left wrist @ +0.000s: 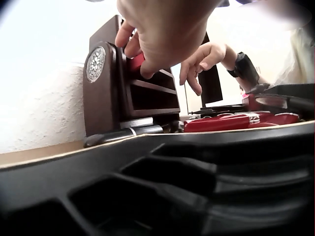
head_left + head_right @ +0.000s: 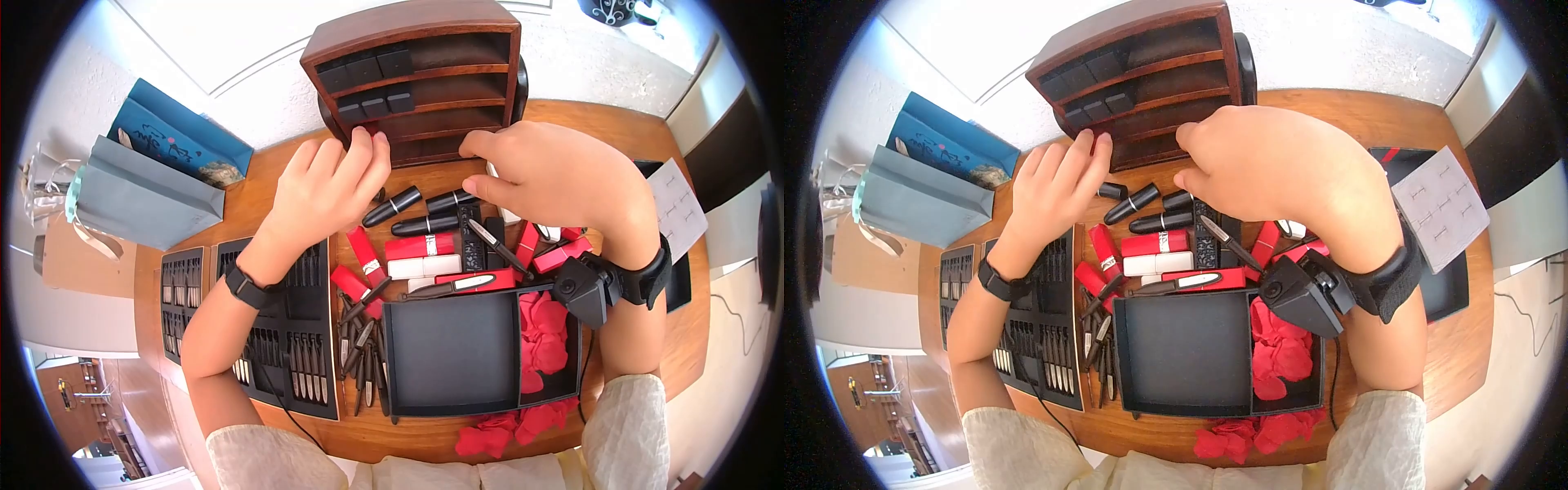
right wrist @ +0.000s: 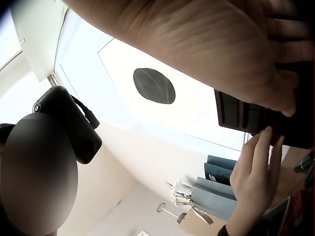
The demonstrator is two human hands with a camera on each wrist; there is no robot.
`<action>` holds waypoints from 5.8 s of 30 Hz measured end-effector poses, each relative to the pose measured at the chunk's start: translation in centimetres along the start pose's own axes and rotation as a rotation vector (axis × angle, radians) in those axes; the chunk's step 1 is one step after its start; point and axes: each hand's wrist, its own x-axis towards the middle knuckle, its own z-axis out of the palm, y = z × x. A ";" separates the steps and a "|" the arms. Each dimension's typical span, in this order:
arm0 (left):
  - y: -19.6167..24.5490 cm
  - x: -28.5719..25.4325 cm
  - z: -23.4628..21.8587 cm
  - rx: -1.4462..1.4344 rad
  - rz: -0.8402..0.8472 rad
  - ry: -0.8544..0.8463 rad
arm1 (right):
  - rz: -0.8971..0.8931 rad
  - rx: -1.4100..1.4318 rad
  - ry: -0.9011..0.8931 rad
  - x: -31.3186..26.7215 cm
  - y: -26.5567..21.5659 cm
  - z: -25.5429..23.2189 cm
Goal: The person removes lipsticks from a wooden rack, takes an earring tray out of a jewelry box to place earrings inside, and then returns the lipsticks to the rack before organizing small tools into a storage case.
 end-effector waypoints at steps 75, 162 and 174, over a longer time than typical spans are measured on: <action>3.3 3.3 -5.1 -1.649 -0.237 -0.817 | 0.097 -0.023 -0.133 0.4 0.5 0.1; 9.8 8.2 -1.9 -1.133 0.052 -0.329 | 0.101 0.010 -0.044 -0.4 0.9 -1.1; 5.8 6.9 -2.7 -2.029 -0.409 -0.402 | 0.025 0.068 -0.067 -0.3 1.4 -1.2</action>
